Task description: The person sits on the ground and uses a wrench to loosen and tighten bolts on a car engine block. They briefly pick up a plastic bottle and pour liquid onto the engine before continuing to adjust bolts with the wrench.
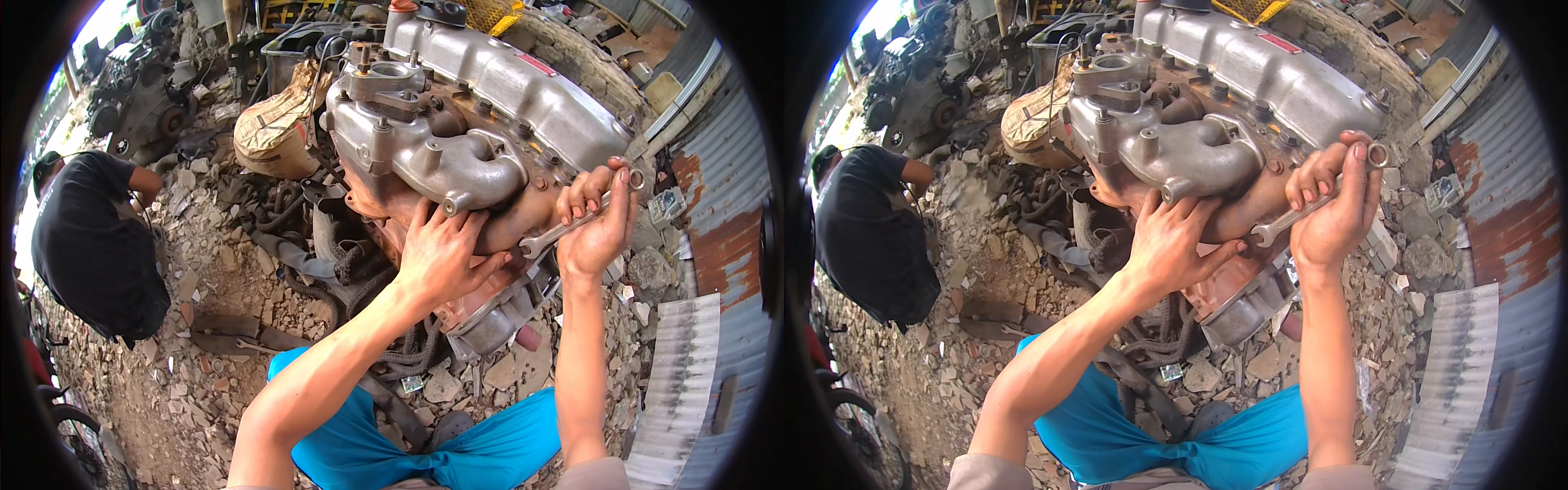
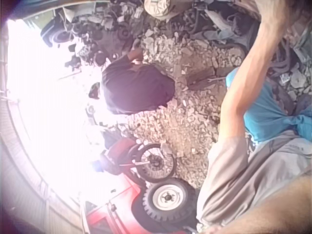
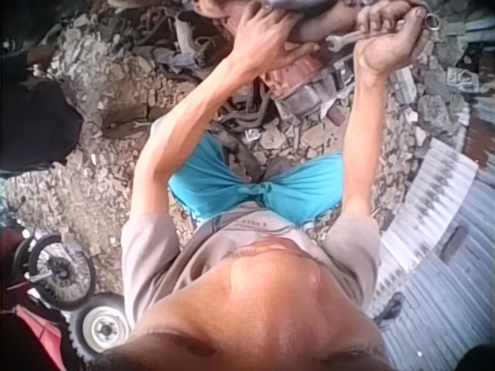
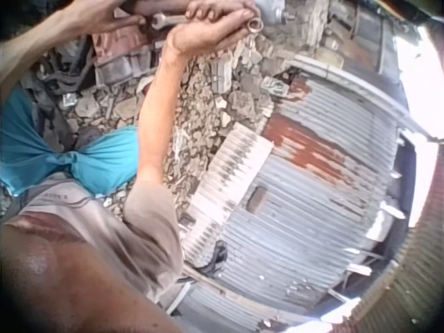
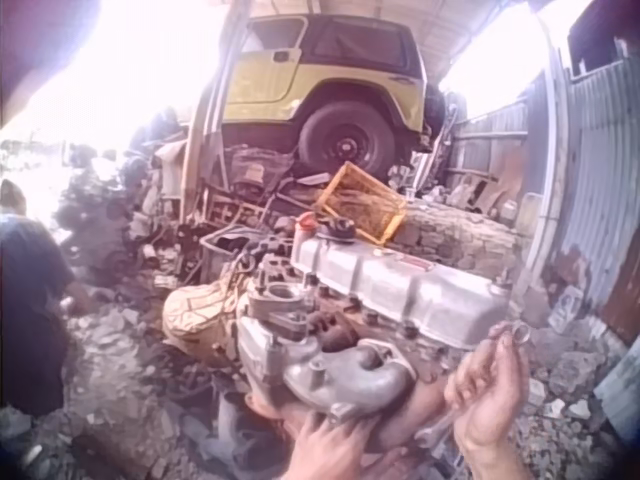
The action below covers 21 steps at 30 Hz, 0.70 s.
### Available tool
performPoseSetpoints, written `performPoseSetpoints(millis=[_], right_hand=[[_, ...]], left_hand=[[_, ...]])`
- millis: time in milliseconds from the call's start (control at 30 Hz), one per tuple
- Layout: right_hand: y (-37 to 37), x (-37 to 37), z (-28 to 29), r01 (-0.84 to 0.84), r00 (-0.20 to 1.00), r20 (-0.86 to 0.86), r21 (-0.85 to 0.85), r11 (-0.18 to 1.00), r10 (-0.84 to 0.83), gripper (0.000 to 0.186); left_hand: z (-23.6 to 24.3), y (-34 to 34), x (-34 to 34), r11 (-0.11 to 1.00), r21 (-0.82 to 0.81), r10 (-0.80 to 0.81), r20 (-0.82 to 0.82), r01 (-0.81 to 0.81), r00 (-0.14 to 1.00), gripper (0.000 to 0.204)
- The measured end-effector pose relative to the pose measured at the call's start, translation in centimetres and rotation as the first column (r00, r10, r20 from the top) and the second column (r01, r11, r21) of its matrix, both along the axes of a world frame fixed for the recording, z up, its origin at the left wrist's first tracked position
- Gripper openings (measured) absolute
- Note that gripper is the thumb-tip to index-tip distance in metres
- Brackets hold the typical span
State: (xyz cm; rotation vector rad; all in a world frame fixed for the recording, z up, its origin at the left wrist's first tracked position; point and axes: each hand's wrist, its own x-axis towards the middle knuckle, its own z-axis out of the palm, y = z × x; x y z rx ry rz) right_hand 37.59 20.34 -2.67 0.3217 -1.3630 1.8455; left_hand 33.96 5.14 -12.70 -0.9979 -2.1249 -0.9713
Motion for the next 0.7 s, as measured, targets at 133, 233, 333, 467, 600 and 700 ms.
performPoseSetpoints(millis=[133,233,333,467,600,700], right_hand=[[-1.2,-0.5,0.5,0.030,0.999,0.014,-0.018,0.999,-0.030,0.054],[-1.6,-0.9,0.9,0.081,0.995,0.062,-0.042,0.996,-0.079,0.055],[-1.5,-0.9,1.4,0.123,0.986,0.121,-0.059,0.991,-0.115,0.055],[-2.0,-1.0,1.8,0.163,0.978,0.140,-0.043,0.986,-0.156,0.053],[-2.0,-1.2,1.9,0.194,0.966,0.173,-0.003,0.981,-0.191,0.050],[-2.1,-1.3,1.8,0.239,0.952,0.186,0.037,0.970,-0.242,0.048]], left_hand=[[-0.1,-0.2,0.0,1.000,-0.026,-0.010,0.001,0.010,1.000,0.064],[0.2,-0.2,-0.3,0.999,-0.050,-0.009,0.042,0.011,0.999,0.065],[0.3,0.0,0.3,0.995,-0.099,-0.014,0.069,0.020,0.998,0.065],[0.6,0.1,-0.1,0.994,-0.091,-0.046,0.080,0.053,0.996,0.063],[0.6,0.3,-0.2,0.992,-0.097,-0.068,0.126,0.081,0.990,0.064],[0.4,0.3,-0.1,0.989,-0.092,-0.097,0.152,0.112,0.984,0.065]])
